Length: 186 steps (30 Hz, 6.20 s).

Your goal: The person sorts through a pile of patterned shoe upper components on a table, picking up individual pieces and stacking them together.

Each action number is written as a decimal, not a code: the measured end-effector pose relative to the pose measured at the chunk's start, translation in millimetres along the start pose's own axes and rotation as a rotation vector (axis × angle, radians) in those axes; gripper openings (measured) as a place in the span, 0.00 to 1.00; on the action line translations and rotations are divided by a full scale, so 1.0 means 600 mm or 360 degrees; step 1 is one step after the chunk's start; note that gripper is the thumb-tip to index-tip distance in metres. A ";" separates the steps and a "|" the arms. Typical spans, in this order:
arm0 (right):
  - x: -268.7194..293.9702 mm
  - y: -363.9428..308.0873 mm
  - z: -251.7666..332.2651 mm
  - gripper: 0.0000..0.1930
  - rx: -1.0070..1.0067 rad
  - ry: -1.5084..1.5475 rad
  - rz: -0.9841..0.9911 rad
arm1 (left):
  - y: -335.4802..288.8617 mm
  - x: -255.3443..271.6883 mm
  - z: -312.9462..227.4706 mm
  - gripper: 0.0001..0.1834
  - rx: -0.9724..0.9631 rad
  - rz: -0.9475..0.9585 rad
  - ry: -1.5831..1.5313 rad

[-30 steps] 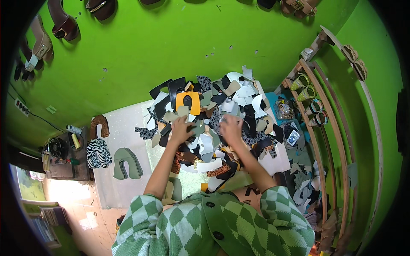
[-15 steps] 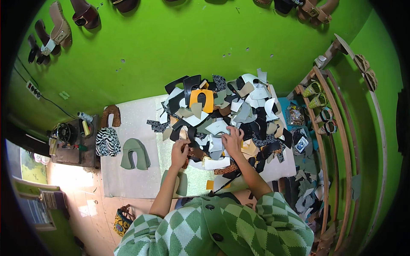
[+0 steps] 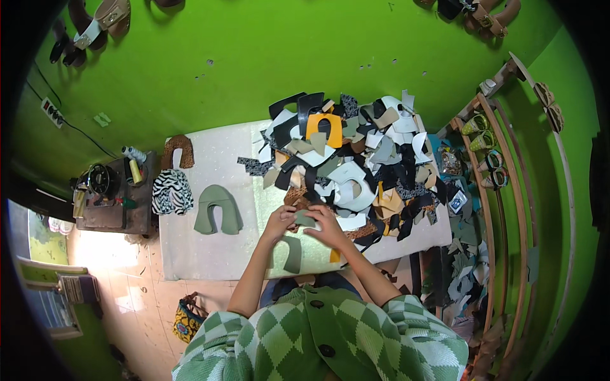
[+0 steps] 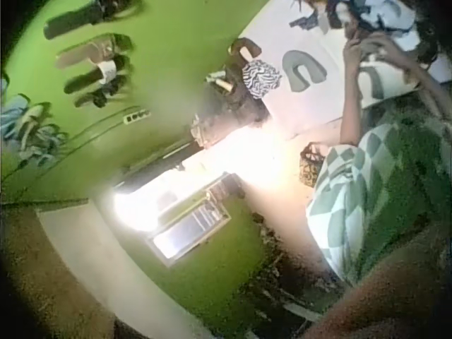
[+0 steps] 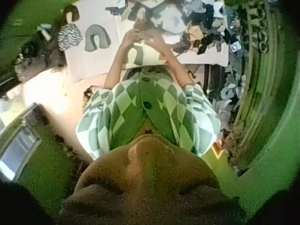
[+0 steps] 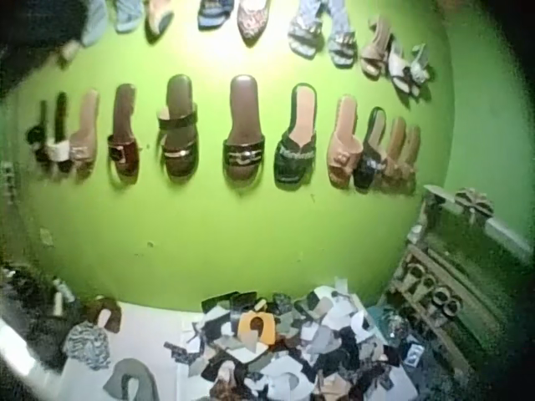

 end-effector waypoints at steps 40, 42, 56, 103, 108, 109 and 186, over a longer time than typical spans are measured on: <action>-0.182 -0.078 -0.090 0.11 -0.0919 -0.0095 -0.0602 | -0.086 0.113 0.061 0.11 -0.0370 -0.0549 0.1175; -0.182 -0.081 -0.098 0.11 -0.0890 -0.0133 -0.0607 | -0.090 0.104 0.052 0.12 -0.0360 -0.0572 0.1256; -0.243 -0.109 -0.009 0.20 -0.0096 -0.1076 -0.0248 | -0.162 0.063 0.082 0.16 -0.1178 -0.0642 0.2392; -0.194 -0.074 -0.077 0.10 -0.0930 -0.0066 -0.0377 | -0.116 0.145 0.100 0.13 -0.0047 -0.0705 0.1243; -0.193 -0.049 -0.062 0.07 -0.0785 0.0764 -0.0284 | -0.128 0.178 0.093 0.09 -0.0259 -0.0575 0.0581; -0.194 -0.038 -0.055 0.07 -0.0839 0.0906 -0.0217 | -0.138 0.188 0.091 0.08 -0.0183 -0.0580 0.0482; -0.433 0.231 0.084 0.32 0.0292 -0.1221 0.0523 | -0.118 0.400 -0.011 0.34 -0.0425 -0.0904 0.2343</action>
Point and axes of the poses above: each hand's wrist, its own y-axis towards the middle knuckle, its own x-axis out of the back of the hand, z = x × y, the point moved 4 cm from there along y, towards the middle knuckle, and after that the axes turned 4 degrees about y, right-handed, at the moved point
